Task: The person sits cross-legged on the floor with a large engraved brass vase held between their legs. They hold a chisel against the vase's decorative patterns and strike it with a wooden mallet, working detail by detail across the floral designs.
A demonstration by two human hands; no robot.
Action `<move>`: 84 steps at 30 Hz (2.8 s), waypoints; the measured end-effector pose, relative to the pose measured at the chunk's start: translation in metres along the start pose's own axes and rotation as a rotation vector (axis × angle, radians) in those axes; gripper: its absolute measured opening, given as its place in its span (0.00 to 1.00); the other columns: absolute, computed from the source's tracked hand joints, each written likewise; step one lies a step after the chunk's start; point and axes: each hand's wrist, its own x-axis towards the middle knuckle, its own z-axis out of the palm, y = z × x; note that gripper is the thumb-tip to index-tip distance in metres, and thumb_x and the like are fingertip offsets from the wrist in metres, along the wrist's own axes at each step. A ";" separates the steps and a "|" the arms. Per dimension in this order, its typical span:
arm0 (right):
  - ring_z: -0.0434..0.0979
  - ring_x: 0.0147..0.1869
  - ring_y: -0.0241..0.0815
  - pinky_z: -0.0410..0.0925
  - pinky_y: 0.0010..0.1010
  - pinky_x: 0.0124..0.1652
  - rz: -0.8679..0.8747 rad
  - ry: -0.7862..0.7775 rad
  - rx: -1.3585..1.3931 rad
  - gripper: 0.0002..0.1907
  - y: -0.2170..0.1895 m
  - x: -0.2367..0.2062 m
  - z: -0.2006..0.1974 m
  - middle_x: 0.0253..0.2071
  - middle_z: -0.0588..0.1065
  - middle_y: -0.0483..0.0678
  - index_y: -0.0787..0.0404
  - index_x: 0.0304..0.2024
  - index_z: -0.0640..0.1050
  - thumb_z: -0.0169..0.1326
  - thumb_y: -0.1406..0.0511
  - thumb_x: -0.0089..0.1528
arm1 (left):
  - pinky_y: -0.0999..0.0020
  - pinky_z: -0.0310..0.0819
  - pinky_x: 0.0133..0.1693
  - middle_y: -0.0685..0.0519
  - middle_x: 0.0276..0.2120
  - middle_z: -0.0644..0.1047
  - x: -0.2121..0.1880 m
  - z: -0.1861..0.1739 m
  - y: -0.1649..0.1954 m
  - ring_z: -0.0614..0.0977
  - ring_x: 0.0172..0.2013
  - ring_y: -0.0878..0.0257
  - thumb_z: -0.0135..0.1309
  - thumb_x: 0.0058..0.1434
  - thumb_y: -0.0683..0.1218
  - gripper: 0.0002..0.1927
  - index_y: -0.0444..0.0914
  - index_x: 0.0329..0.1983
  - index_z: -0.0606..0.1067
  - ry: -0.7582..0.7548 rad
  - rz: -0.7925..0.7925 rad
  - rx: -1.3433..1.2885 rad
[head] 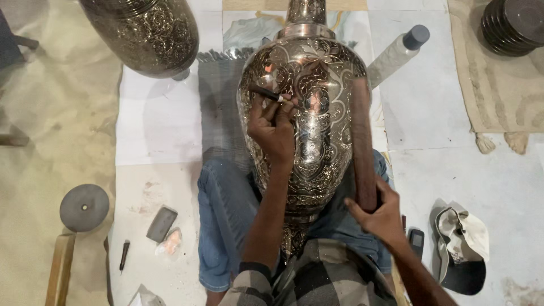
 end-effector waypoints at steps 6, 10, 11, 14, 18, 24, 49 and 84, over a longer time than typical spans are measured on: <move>0.80 0.22 0.40 0.72 0.32 0.26 -0.330 -0.076 -0.372 0.26 -0.107 0.061 -0.046 0.24 0.79 0.51 0.69 0.50 0.77 0.65 0.66 0.50 | 0.72 0.89 0.36 0.45 0.43 0.83 0.001 0.006 0.004 0.88 0.37 0.62 0.58 0.66 0.35 0.10 0.35 0.50 0.78 0.006 0.307 0.263; 0.82 0.23 0.44 0.75 0.33 0.26 -0.327 -0.360 -0.674 0.28 -0.199 0.106 -0.061 0.25 0.79 0.52 0.66 0.51 0.75 0.63 0.68 0.48 | 0.74 0.89 0.35 0.49 0.47 0.81 0.001 0.008 0.010 0.86 0.37 0.66 0.57 0.65 0.35 0.07 0.37 0.45 0.79 0.040 0.320 0.329; 0.82 0.24 0.45 0.74 0.34 0.26 -0.374 -0.402 -0.760 0.30 -0.217 0.117 -0.058 0.25 0.79 0.52 0.65 0.54 0.74 0.63 0.68 0.48 | 0.75 0.87 0.33 0.49 0.48 0.81 0.004 0.009 0.010 0.86 0.35 0.67 0.57 0.64 0.35 0.07 0.37 0.44 0.79 0.061 0.332 0.344; 0.80 0.24 0.52 0.72 0.43 0.27 -0.391 -0.488 -0.977 0.27 -0.257 0.134 -0.045 0.23 0.77 0.54 0.62 0.52 0.74 0.64 0.67 0.50 | 0.77 0.82 0.28 0.50 0.47 0.81 0.008 0.013 0.014 0.84 0.32 0.70 0.57 0.64 0.34 0.06 0.36 0.42 0.79 0.090 0.314 0.336; 0.79 0.27 0.51 0.70 0.44 0.27 -0.638 -0.508 -1.315 0.34 -0.291 0.154 -0.031 0.27 0.77 0.52 0.61 0.57 0.73 0.64 0.66 0.47 | 0.78 0.81 0.30 0.53 0.40 0.82 0.010 0.019 0.020 0.83 0.31 0.71 0.58 0.64 0.32 0.09 0.35 0.45 0.80 0.099 0.180 0.260; 0.76 0.26 0.49 0.69 0.40 0.23 -0.659 -0.512 -1.188 0.31 -0.303 0.172 -0.006 0.28 0.75 0.51 0.64 0.55 0.71 0.64 0.65 0.49 | 0.78 0.79 0.28 0.52 0.47 0.79 0.013 0.023 0.022 0.82 0.31 0.70 0.57 0.59 0.29 0.10 0.33 0.41 0.80 0.095 0.170 0.241; 0.69 0.18 0.36 0.65 0.30 0.16 -0.548 -0.658 -1.690 0.17 -0.290 0.178 0.006 0.25 0.72 0.51 0.70 0.50 0.73 0.50 0.71 0.59 | 0.79 0.81 0.29 0.53 0.28 0.81 0.020 0.021 0.013 0.82 0.29 0.70 0.58 0.62 0.31 0.21 0.33 0.59 0.74 0.073 0.044 0.262; 0.67 0.15 0.39 0.63 0.34 0.12 -0.693 -0.501 -1.349 0.19 -0.305 0.190 0.001 0.23 0.73 0.48 0.70 0.44 0.73 0.57 0.70 0.50 | 0.78 0.82 0.28 0.50 0.40 0.82 0.024 0.022 0.014 0.84 0.32 0.70 0.59 0.62 0.31 0.13 0.34 0.49 0.78 0.022 0.250 0.355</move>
